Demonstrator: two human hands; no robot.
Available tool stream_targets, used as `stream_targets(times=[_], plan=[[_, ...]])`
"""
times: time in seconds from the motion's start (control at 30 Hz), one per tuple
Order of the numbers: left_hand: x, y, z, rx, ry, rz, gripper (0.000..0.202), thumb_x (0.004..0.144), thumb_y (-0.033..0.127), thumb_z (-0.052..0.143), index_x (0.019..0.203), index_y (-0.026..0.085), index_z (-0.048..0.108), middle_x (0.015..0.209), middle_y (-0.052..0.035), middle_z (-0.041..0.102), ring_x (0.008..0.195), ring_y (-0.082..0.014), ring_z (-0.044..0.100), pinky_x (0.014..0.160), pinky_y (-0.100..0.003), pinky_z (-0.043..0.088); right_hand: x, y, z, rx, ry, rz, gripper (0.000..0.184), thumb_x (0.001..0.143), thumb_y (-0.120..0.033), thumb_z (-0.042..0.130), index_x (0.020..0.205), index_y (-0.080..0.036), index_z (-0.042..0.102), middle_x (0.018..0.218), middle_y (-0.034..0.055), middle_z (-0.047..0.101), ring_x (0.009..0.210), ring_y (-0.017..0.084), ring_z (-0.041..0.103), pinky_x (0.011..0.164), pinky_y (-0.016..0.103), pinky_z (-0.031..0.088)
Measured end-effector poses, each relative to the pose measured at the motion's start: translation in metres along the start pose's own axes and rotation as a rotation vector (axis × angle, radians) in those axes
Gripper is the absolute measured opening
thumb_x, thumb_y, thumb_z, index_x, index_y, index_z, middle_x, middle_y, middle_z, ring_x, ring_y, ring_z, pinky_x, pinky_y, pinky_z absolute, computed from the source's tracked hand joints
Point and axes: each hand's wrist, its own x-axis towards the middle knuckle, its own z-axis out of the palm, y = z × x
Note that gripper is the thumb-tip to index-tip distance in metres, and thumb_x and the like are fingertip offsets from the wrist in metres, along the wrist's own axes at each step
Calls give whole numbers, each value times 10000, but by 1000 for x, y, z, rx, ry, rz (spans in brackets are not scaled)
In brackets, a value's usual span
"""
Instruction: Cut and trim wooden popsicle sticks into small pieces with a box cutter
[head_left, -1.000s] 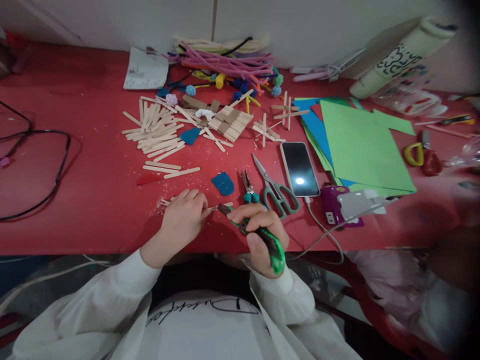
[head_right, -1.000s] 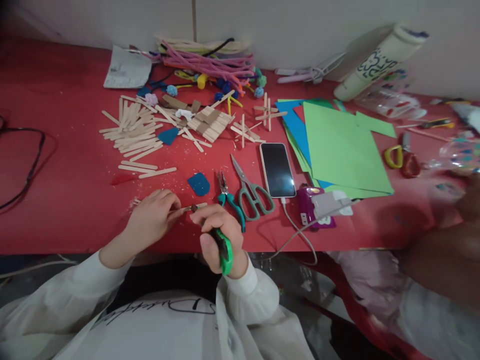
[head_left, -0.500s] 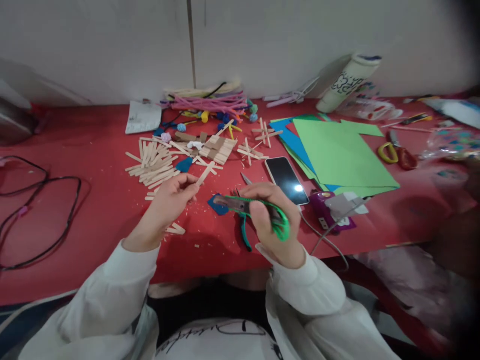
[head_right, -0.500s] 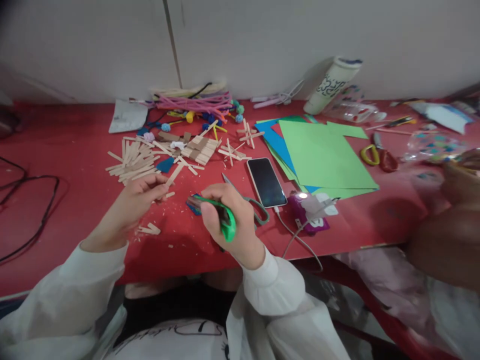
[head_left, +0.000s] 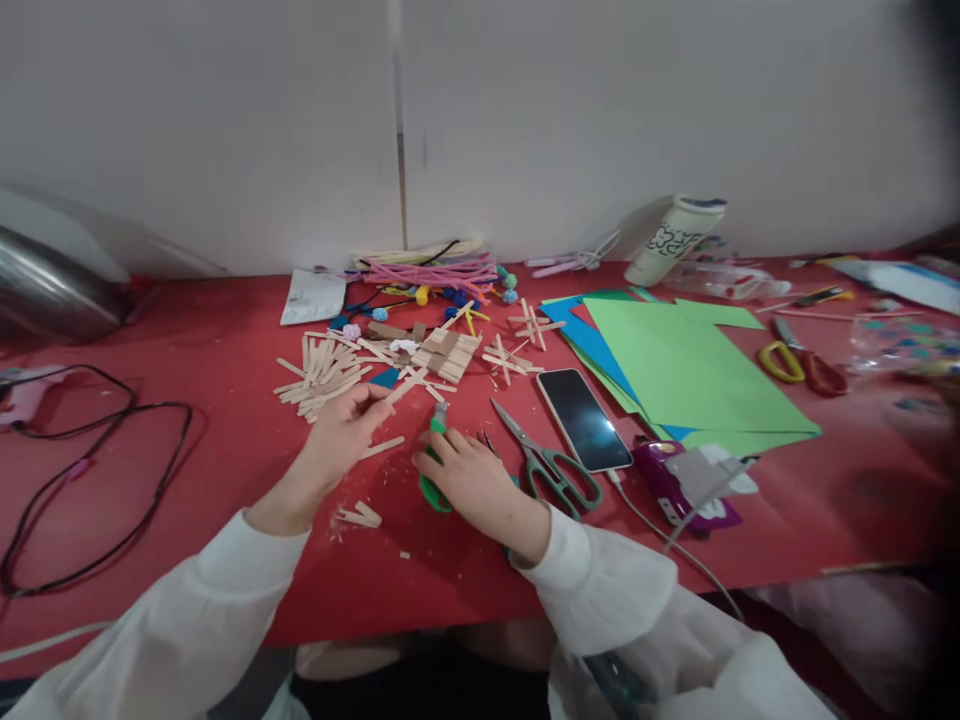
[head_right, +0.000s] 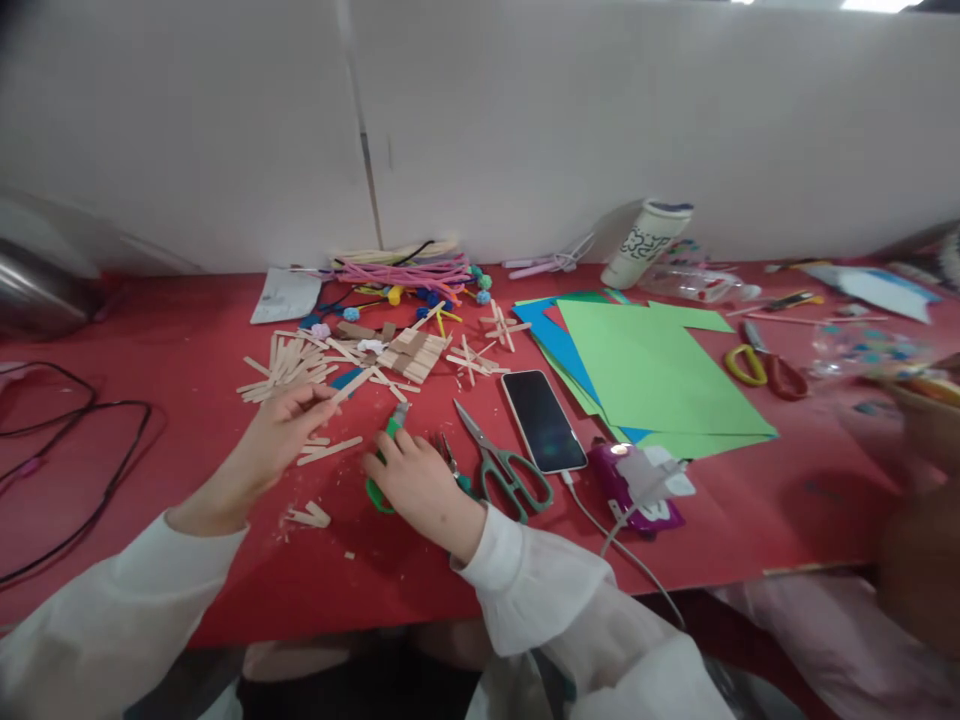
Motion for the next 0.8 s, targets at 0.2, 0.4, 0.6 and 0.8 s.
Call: stream_targets(times=[0.2,0.4,0.6,0.8], plan=[[42,6,-69,60,428,96,122,635,264,593,717,175,579,611,58,532,583,-84,432,544,-203,328,-2,4,1,65,-47,62,365,839,-89,456,1176,-203,537,1216,98,562,971,204,586,771,310,484],[37,3,-49,-58,279,70,264,531,347,654,695,156,574,550,45,533,484,-73,422,486,-209,338,-36,17,-21,107,-54,415,251,878,-236,460,1084,-142,569,1013,117,647,923,226,622,754,318,475],[17,4,-2,-163,-52,18,324,535,423,678,681,151,580,526,40,516,444,-54,414,440,-179,323,-77,28,-12,115,-34,717,221,880,-175,407,999,-111,582,992,164,631,959,284,598,762,356,445],[10,-12,10,-184,-120,4,353,557,456,681,685,152,554,492,67,483,395,-35,364,383,-150,266,-92,42,-5,256,22,894,121,789,-151,556,905,-123,577,959,172,618,931,291,599,738,342,426]])
